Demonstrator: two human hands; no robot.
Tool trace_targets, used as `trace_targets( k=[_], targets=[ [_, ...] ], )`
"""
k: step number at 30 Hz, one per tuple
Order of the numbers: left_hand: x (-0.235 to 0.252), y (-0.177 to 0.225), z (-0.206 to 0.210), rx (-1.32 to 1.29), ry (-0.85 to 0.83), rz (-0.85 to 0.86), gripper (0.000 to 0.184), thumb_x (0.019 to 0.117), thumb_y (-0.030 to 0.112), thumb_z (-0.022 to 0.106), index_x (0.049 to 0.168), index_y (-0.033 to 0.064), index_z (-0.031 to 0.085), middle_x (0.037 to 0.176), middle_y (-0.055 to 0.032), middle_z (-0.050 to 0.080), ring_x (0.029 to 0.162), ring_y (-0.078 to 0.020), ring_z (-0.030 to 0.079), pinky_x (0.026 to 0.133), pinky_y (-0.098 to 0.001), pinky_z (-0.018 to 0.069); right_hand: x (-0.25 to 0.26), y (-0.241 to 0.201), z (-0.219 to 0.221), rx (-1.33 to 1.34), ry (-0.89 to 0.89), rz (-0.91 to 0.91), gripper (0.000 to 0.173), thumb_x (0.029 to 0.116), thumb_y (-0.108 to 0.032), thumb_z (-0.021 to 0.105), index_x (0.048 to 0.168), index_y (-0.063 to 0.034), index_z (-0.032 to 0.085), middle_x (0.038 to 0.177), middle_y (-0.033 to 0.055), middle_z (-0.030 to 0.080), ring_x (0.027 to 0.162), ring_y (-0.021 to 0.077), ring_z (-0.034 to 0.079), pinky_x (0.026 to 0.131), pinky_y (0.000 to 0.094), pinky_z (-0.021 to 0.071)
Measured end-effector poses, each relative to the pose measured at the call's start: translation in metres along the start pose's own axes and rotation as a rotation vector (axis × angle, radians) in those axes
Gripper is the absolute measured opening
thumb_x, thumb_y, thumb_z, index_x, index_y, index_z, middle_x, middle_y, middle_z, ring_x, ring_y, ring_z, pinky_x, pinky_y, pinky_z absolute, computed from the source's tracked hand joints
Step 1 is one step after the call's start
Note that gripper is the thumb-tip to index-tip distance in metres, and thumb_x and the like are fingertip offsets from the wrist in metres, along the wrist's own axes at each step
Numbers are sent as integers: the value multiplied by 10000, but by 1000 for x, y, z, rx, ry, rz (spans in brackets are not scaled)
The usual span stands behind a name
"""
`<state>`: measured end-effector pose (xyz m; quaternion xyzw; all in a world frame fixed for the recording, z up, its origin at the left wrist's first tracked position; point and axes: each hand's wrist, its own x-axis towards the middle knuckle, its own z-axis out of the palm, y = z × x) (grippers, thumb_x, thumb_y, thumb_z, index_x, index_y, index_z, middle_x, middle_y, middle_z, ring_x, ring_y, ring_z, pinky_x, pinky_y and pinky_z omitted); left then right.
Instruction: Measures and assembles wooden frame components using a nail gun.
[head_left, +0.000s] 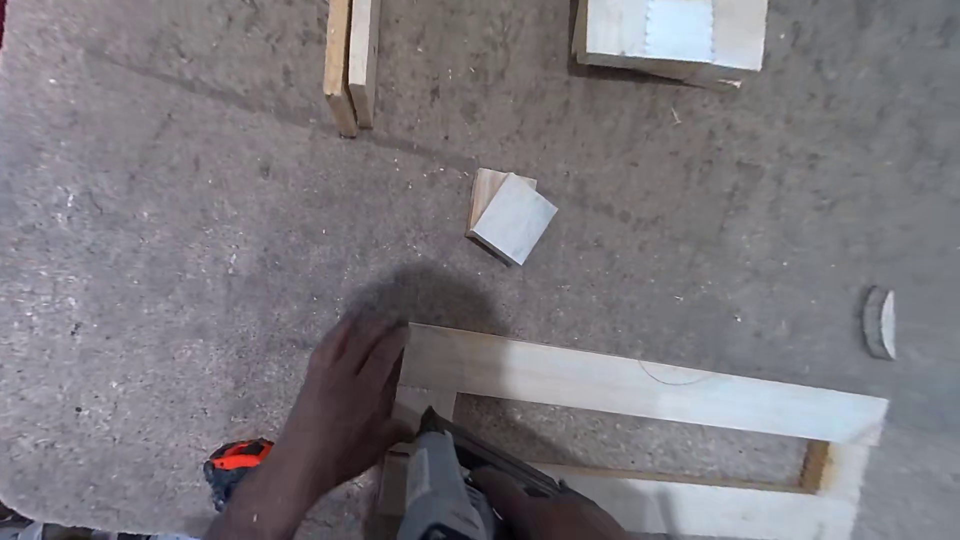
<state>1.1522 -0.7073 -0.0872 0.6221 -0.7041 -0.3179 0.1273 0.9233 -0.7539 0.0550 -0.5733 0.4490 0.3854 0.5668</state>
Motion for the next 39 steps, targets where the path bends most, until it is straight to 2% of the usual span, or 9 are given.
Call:
trace_targets(
  k=[2,5,7,11,21,27,33,36,39],
  targets=[
    [15,-12,7,88,-73,76,925,705,532,841,1504,192,523,1639,-28,400,1549,-384,250,1195,-673,263,16,-6,0,-10,-19,26,652,946,-455,640,1497,-147,480,982,214,737,954,444,718,802,654,546],
    [24,-19,17,173,-89,126,860,770,502,751,1538,215,492,1663,32,363,1576,-386,163,1181,-723,188,30,-14,-3,-11,-45,59,626,956,-433,626,1491,-140,485,997,209,741,961,442,720,802,651,545],
    [22,-23,23,170,-51,130,822,776,488,726,1526,231,508,1654,67,375,1582,-357,162,1198,-707,168,33,-16,-3,-19,-60,61,625,958,-433,621,1489,-131,485,999,214,742,962,450,720,799,655,546],
    [22,-28,28,132,-18,129,867,720,547,772,1499,249,534,1638,61,403,1576,-354,193,1202,-699,163,36,-13,-5,-23,-71,30,627,957,-403,618,1496,-117,475,973,211,742,935,446,722,785,646,546],
    [23,-27,28,134,-14,129,565,926,304,602,1487,268,545,1624,67,426,1579,-329,193,1220,-673,152,41,-14,-8,-44,-19,-4,626,938,-382,641,1482,-101,508,917,206,743,890,437,728,753,631,554],
    [24,-25,29,119,-3,138,525,953,248,562,1478,255,556,1620,62,434,1578,-335,198,1217,-686,146,44,-14,-11,-36,-36,2,614,952,-403,628,1480,-117,504,929,201,744,892,426,731,751,627,555],
    [25,-25,30,83,10,143,541,922,285,599,1460,238,570,1617,46,439,1570,-366,209,1198,-718,152,44,-18,-18,5,-104,96,549,955,-399,633,1405,-101,531,972,202,736,949,432,722,793,628,552],
    [26,-24,29,95,1,134,637,843,409,672,1452,248,576,1613,53,445,1569,-375,206,1180,-742,154,42,-16,-20,12,-112,118,602,956,-404,636,1460,-110,489,978,210,736,953,436,721,800,629,550],
    [26,-25,29,86,-14,117,723,788,527,713,1443,248,586,1614,40,443,1571,-380,196,1179,-751,134,40,-11,-21,25,-118,135,572,947,-407,647,1410,-100,514,989,207,731,964,436,717,805,628,550]
  ],
)
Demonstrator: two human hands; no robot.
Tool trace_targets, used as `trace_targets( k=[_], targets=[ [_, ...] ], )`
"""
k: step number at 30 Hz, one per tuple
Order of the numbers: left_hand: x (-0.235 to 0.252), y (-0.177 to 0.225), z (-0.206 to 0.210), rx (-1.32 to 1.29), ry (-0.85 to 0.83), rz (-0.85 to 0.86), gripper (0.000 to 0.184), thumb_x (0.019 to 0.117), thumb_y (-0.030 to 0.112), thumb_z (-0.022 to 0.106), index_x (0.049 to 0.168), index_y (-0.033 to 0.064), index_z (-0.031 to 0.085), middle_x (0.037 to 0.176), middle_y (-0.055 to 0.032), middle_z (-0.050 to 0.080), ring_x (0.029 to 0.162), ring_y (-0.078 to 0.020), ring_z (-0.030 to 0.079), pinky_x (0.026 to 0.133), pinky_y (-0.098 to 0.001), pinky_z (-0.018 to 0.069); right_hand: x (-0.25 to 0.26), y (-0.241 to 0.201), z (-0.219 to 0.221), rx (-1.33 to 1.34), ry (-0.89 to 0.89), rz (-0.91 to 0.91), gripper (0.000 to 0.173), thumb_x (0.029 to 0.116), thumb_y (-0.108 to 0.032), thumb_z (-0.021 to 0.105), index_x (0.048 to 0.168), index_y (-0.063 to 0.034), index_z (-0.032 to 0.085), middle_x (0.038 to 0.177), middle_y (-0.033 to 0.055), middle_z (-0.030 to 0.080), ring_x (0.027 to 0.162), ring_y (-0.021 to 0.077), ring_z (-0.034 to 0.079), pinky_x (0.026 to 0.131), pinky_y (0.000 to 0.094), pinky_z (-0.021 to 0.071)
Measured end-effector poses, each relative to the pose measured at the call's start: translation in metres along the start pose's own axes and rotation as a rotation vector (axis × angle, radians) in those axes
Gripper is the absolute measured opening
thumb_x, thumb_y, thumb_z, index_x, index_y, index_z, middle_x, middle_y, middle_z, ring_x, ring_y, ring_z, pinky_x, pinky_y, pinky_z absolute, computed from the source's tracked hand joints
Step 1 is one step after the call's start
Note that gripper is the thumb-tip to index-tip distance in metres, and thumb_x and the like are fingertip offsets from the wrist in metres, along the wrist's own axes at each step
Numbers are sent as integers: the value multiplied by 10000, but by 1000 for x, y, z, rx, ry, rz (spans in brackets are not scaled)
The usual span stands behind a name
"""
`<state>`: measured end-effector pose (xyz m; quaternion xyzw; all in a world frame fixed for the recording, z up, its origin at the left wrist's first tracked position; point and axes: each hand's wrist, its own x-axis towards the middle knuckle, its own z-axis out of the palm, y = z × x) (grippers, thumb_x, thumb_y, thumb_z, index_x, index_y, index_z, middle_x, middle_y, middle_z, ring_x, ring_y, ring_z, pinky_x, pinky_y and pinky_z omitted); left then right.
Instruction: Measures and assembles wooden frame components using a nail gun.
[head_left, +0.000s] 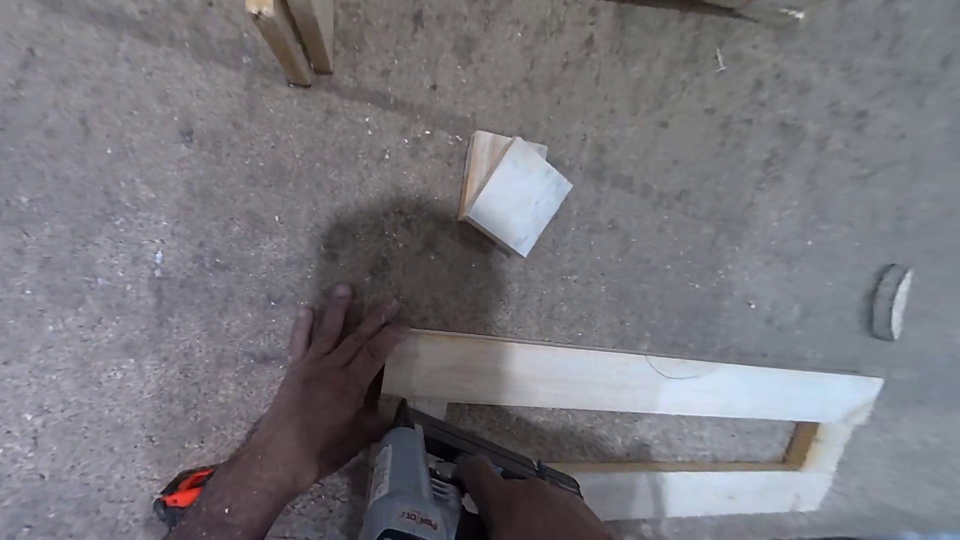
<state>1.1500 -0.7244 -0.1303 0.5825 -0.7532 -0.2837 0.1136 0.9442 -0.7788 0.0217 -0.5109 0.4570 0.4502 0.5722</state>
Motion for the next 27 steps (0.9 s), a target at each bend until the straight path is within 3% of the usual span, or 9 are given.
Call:
trace_targets(
  k=[3,7,11,14,17,20,24,27],
  targets=[
    [0,0,-1,-3,-43,-27,813,732,587,765,1455,267,576,1634,62,409,1580,-369,164,1193,-739,96,0,4,0,6,-9,3,617,943,-404,652,1472,-140,478,979,208,735,955,441,718,802,638,545],
    [-4,-4,3,-26,-22,-15,973,652,698,792,1496,293,527,1647,69,386,1590,-350,125,1205,-730,56,0,14,0,16,-17,21,567,935,-420,654,1399,-124,517,975,204,727,956,433,715,794,630,547],
    [-3,-3,0,-48,-36,-25,991,627,682,814,1489,275,543,1640,57,400,1583,-373,141,1188,-749,76,-1,20,1,43,12,0,643,922,-449,676,1474,-176,488,970,200,734,946,435,718,790,633,548],
    [-3,-4,0,-54,-56,-34,1018,604,697,823,1488,279,538,1644,72,390,1585,-370,132,1188,-745,70,-3,26,2,44,26,14,589,918,-436,679,1409,-146,531,972,201,733,952,432,718,791,635,547],
    [-3,-4,0,-58,-63,-33,1028,606,701,825,1498,288,524,1649,73,381,1591,-359,110,1197,-744,44,-3,35,3,62,41,6,627,914,-448,675,1463,-192,515,957,187,739,932,424,720,777,636,548],
    [-4,-6,0,-54,-54,-21,1025,608,706,819,1496,285,528,1645,58,392,1589,-368,114,1188,-755,49,-4,41,5,79,81,-8,558,893,-430,698,1350,-133,580,913,190,728,900,423,719,752,626,550],
    [-5,-6,0,-63,-61,-26,1037,612,700,829,1511,292,511,1652,68,376,1592,-358,100,1194,-743,46,-2,50,8,90,102,-43,635,890,-450,697,1444,-181,541,906,178,732,878,408,719,753,629,547],
    [-2,-3,-4,-74,-110,-62,1043,589,646,878,1501,279,531,1651,54,382,1589,-376,105,1196,-741,46,-3,52,10,106,142,-42,551,877,-430,717,1342,-159,601,908,164,726,872,387,720,738,617,555]
  ],
)
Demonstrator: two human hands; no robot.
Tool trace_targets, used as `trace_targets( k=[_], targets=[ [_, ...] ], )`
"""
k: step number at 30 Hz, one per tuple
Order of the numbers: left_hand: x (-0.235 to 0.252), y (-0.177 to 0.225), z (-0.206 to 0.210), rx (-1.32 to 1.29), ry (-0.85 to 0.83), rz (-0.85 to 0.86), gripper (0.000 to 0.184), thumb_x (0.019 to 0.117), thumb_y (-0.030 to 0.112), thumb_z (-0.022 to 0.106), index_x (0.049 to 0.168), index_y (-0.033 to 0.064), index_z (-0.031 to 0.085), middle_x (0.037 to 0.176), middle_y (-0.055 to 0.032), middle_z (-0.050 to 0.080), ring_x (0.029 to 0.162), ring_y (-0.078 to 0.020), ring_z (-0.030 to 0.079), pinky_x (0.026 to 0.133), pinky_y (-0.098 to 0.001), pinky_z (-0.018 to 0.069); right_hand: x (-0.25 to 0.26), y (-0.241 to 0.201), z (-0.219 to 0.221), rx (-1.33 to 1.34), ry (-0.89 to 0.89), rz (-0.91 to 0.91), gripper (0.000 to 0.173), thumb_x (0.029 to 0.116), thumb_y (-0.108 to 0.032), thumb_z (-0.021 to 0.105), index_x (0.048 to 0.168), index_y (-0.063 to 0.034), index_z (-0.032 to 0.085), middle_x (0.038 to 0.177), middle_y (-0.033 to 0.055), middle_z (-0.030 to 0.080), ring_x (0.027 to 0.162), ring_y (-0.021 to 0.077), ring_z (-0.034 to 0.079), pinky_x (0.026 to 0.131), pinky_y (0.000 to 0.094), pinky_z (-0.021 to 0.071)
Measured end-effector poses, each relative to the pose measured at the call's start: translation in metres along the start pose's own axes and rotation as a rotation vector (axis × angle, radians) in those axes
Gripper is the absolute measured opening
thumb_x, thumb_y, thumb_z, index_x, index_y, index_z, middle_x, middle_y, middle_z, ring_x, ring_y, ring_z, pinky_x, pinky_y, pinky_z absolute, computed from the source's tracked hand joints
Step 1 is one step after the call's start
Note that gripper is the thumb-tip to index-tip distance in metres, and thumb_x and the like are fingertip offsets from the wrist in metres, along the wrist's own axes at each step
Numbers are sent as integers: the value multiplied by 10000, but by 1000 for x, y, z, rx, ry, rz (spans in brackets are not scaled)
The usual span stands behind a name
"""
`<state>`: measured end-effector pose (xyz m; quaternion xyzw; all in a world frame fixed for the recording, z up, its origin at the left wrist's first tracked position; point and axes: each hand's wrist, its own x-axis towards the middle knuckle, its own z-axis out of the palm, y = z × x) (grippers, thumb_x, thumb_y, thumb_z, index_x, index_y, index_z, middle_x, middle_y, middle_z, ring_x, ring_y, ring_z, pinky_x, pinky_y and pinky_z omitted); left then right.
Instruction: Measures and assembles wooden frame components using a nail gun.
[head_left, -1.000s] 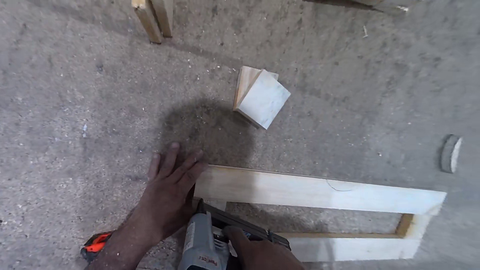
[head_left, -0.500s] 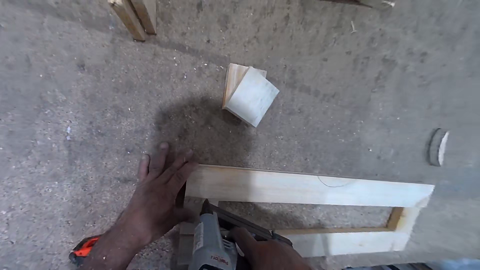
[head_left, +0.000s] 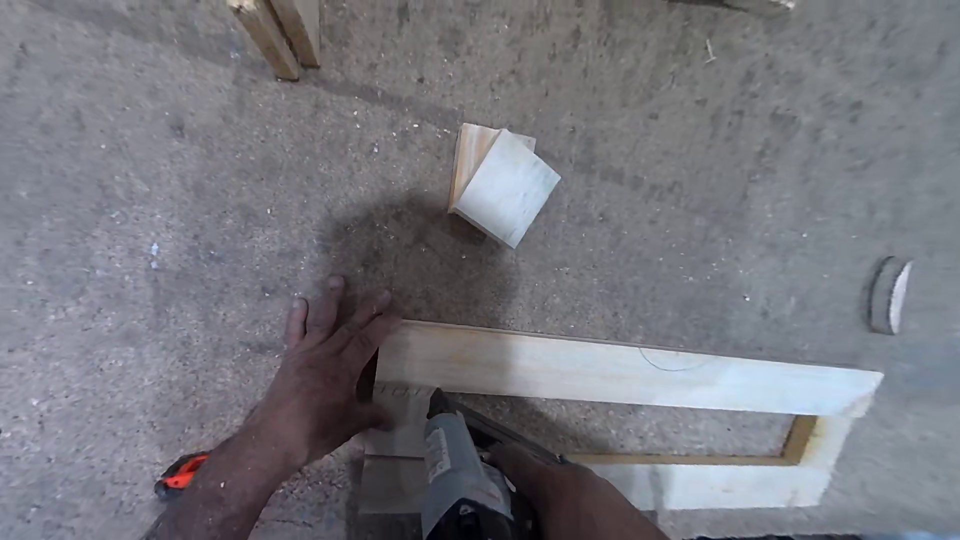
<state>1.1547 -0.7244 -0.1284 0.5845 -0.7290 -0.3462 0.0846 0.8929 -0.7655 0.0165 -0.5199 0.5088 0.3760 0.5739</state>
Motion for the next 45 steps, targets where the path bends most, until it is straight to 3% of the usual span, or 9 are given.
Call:
trace_targets(
  k=[3,5,9,22,28,31,34,37,45],
  targets=[
    [2,4,-6,0,-62,-29,1043,595,563,917,1511,257,523,1660,37,365,1587,-382,102,1201,-733,33,-3,0,3,-39,63,-37,662,826,-450,770,1415,-231,563,887,138,728,837,359,723,703,601,561],
    [4,5,-10,22,-136,-50,1066,632,555,901,1559,294,445,1690,76,292,1598,-348,38,1219,-694,-19,-6,5,8,-77,110,-93,746,798,-429,795,1471,-239,533,889,135,733,827,357,724,695,599,566],
    [-1,3,-8,19,-69,21,1076,640,566,885,1572,275,431,1659,84,359,1596,-346,73,1225,-688,-22,0,17,20,-107,108,-61,714,816,-397,777,1456,-192,536,952,155,718,880,367,710,733,612,557],
    [-4,-2,-1,38,-44,64,1104,615,613,881,1568,288,429,1612,104,433,1599,-292,105,1226,-694,-47,10,29,54,-150,254,-204,699,834,-434,750,1459,-196,546,1026,120,731,932,313,723,786,569,582],
    [-4,-2,-1,57,-60,69,1127,646,624,869,1597,264,383,1653,78,372,1602,-286,90,1240,-671,-45,8,23,56,-179,239,-153,727,853,-441,741,1500,-210,501,1035,143,723,944,347,715,797,590,572],
    [-23,2,-3,38,-32,122,834,777,517,839,1516,324,505,1677,-40,326,1586,-360,143,1237,-701,76,-10,23,59,-178,239,-159,762,806,-417,778,1488,-210,510,941,153,721,858,378,712,719,621,560],
    [-65,6,4,-40,-44,155,478,818,399,806,1285,352,716,1675,-83,324,1578,-385,162,1235,-706,125,-33,16,63,-152,112,-145,746,801,-435,790,1476,-246,536,937,149,737,863,372,721,724,619,559],
    [-100,6,18,-33,-69,109,631,776,479,833,1374,409,644,1670,-31,344,1589,-329,155,1240,-697,123,-28,-1,68,-214,-46,-154,708,873,-488,736,1489,-230,502,1026,176,729,962,403,712,779,629,557],
    [-105,8,37,-92,76,10,344,888,361,722,1226,416,747,1568,29,506,1559,-328,263,1208,-730,172,1,-27,75,-264,-96,-224,708,886,-428,720,1477,-136,461,1046,186,692,975,411,691,776,617,552]
  ],
)
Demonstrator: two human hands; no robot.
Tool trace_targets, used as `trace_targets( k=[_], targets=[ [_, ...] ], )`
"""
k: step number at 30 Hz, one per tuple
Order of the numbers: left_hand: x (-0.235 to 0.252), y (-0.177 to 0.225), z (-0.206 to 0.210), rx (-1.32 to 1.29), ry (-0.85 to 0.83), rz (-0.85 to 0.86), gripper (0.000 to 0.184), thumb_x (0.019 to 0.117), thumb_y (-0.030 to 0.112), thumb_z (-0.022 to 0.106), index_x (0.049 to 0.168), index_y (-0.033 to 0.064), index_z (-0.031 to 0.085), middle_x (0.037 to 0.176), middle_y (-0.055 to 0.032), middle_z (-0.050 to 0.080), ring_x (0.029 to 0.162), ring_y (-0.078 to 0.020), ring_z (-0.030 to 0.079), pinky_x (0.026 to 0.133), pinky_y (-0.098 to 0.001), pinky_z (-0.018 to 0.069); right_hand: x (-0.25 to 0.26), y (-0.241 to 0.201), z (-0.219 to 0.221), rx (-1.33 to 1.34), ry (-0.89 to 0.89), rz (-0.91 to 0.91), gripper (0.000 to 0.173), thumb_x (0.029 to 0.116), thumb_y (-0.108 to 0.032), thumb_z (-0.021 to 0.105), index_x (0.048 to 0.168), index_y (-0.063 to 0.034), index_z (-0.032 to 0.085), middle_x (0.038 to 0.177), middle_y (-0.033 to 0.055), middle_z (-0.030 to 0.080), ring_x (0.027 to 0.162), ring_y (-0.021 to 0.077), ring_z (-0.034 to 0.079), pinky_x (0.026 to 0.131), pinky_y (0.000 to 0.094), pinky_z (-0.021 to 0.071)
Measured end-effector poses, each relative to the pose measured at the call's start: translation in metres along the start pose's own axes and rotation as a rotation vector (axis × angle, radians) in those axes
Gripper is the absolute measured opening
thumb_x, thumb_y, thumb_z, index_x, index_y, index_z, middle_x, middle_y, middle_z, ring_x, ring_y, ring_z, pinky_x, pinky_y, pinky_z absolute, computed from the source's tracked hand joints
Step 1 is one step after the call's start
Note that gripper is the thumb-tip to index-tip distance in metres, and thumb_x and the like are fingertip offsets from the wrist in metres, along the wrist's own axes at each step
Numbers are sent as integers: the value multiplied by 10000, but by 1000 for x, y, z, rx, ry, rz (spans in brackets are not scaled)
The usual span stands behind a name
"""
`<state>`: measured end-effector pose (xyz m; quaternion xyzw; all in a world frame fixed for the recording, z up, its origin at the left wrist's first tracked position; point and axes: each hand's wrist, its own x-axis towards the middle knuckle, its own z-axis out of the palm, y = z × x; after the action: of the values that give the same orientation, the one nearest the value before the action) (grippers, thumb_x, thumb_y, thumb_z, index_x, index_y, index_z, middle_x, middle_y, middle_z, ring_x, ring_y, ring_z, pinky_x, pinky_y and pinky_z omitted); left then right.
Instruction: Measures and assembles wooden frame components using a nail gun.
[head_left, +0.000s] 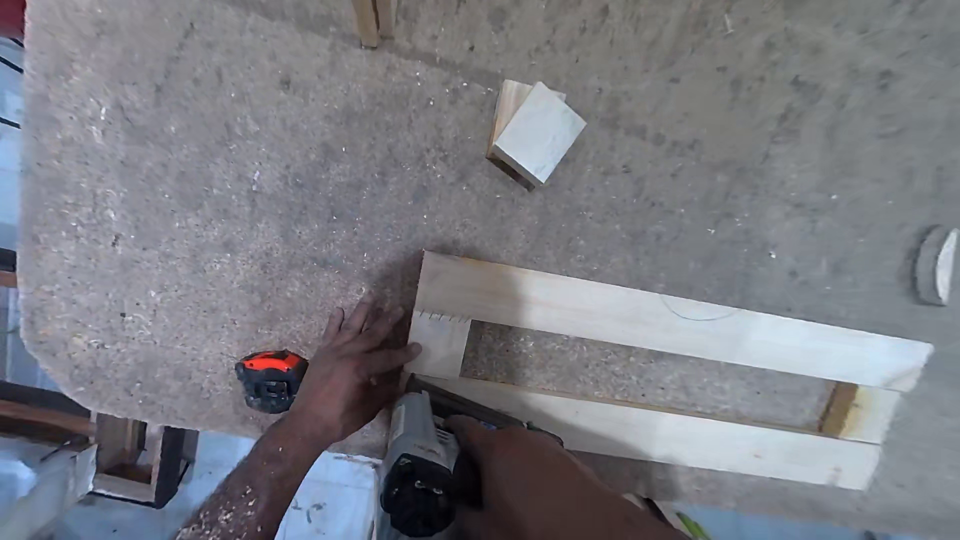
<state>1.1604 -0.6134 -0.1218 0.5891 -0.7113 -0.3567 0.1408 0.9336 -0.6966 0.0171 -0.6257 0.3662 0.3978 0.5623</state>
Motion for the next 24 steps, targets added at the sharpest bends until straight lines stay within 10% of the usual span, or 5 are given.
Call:
trace_targets(
  k=[24],
  targets=[
    [0,-4,5,3,19,11,331,882,434,704,1209,428,754,1574,69,495,1567,-329,240,1210,-738,138,2,8,1,63,-5,71,641,893,-441,717,1379,-95,485,1033,176,676,971,386,688,775,588,556]
  ],
)
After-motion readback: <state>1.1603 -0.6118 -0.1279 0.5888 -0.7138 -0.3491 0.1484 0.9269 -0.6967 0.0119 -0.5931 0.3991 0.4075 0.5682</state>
